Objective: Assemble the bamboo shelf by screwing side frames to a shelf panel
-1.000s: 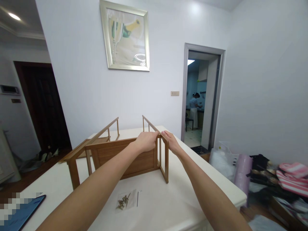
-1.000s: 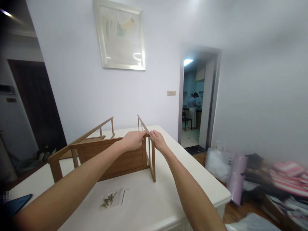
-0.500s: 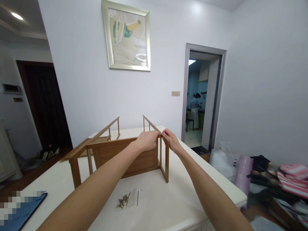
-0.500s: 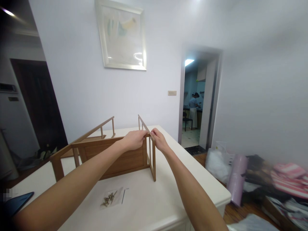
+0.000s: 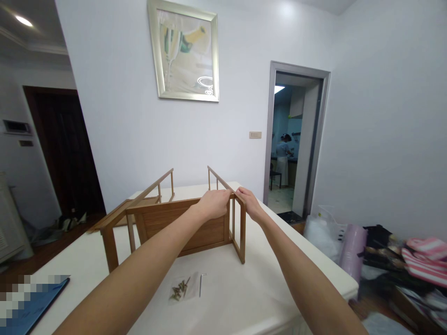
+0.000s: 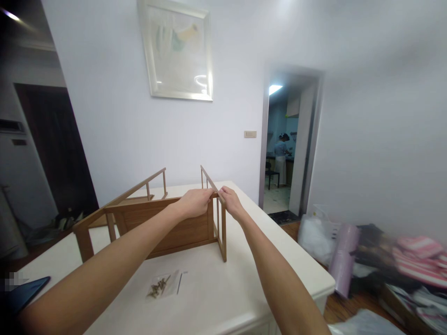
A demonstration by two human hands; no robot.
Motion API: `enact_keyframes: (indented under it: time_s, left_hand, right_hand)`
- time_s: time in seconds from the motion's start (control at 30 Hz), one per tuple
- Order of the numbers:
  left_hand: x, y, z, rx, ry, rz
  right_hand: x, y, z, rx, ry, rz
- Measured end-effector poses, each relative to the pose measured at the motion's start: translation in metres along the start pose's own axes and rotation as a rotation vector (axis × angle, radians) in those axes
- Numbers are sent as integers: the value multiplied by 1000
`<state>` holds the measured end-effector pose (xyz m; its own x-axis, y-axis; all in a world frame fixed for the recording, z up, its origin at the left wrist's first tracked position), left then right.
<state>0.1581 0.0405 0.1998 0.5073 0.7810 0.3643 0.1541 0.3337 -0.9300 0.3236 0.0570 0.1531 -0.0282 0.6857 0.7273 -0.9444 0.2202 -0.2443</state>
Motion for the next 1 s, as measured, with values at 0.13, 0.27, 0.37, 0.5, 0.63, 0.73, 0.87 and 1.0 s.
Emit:
enact_keyframes:
  time_s: [0.13, 0.27, 0.37, 0.5, 0.63, 0.73, 0.87, 1.0]
  left_hand:
    - [0, 4, 3, -55, 17, -48]
    - [-5, 3, 1, -68, 29, -198]
    - [-18, -1, -1, -44, -1, -344]
    - [-52, -9, 6, -150, -21, -565]
    - [-102, -27, 37, -304, -122, -894]
    - [-139, -49, 81, -404, -284, -1100]
    - [-168, -61, 165, -762, -668, -1173]
    - [-176, -27, 227, -1321, -782, -1052]
  right_hand:
    - [0, 0, 1, 26, 44, -10]
    - [-2, 1, 5, 20, 91, -37]
    - [-6, 1, 10, 30, 94, -58]
    - [-14, -3, 5, 64, 91, -77]
    - [-29, -3, -12, 118, 100, -250]
    - [-46, 4, -19, 122, 92, -410]
    - [-64, 13, -22, 59, 82, -487]
    - [-76, 16, -23, 90, -8, -493]
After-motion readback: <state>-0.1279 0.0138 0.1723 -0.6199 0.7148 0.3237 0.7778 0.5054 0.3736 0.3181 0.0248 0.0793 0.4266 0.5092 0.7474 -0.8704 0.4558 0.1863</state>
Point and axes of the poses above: each hand's wrist, its own x-axis towards the middle knuckle, its own y-axis out of the palm, z = x × y, the point moved 2 cm from there along x, towards the middle knuckle, and after that the axes turned 15 degrees about -y, right-handed, at the moved point
